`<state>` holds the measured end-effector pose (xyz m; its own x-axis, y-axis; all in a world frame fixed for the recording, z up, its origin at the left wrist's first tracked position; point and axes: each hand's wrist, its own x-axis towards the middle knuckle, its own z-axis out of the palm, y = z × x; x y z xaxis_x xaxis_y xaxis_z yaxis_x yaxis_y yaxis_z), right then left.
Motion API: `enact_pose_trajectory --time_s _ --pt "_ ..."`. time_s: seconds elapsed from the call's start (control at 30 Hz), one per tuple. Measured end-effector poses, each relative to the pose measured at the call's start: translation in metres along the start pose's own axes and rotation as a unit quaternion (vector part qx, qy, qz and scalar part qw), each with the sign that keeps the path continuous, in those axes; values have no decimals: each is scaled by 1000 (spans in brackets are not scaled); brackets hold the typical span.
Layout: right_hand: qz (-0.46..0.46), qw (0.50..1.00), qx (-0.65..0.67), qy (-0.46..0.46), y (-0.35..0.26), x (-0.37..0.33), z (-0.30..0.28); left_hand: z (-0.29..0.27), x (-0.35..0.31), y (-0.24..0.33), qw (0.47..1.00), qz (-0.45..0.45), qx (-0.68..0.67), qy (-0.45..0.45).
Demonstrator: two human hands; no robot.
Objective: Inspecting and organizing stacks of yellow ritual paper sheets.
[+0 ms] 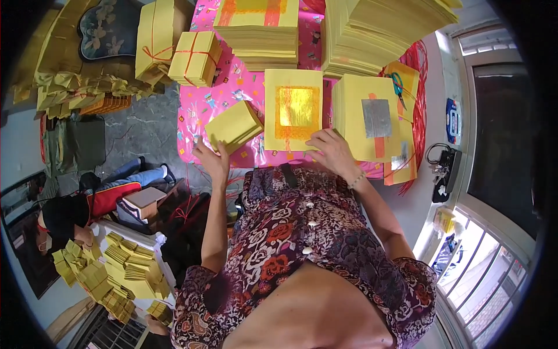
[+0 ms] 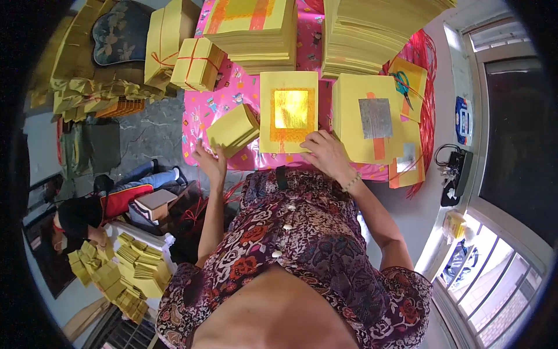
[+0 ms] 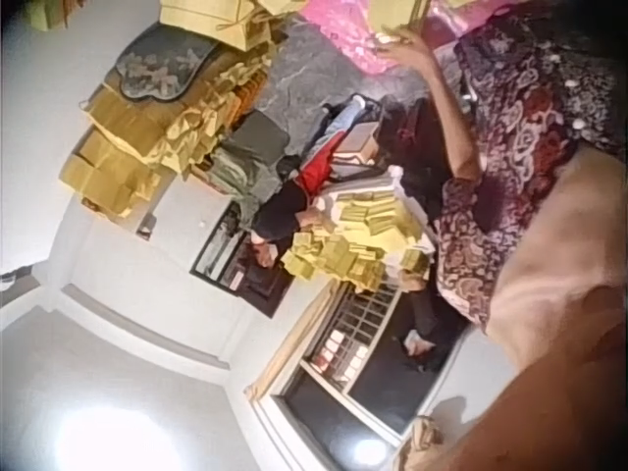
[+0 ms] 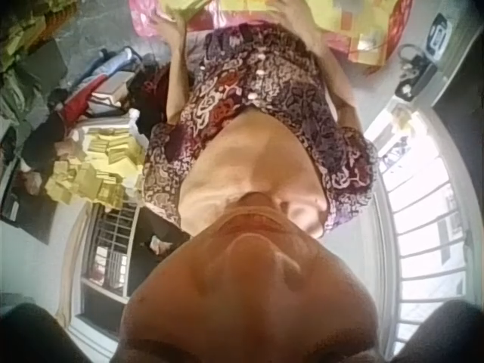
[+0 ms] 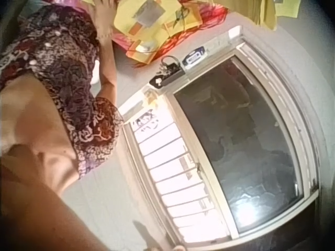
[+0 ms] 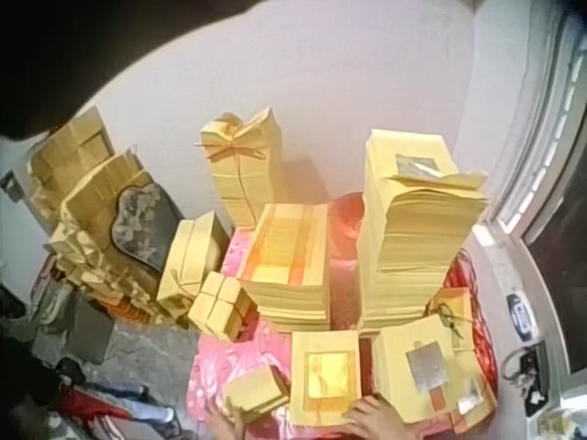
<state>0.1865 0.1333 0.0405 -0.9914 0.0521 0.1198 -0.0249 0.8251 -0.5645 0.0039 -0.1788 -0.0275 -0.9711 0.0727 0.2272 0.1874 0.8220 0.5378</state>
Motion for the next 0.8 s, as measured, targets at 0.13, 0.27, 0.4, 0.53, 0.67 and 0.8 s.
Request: enact_pose_trajectory --time_s 0.13,0.27,0.4,0.53,0.67,0.8 --pt "0 1000 20 13 -1 6 -4 -23 11 63 968 162 -145 -127" --pt "32 997 66 35 -4 9 -2 -23 4 108 888 306 -206 -275" --pt "84 990 102 54 -5 8 4 -14 0 121 860 343 -158 -344" --pt "117 984 125 58 -5 7 7 -7 7 119 855 330 -155 -368" --pt "137 981 123 57 -7 8 8 0 15 114 845 252 -197 -429" --pt "148 980 125 46 -6 8 8 0 15 116 845 206 -217 -444"
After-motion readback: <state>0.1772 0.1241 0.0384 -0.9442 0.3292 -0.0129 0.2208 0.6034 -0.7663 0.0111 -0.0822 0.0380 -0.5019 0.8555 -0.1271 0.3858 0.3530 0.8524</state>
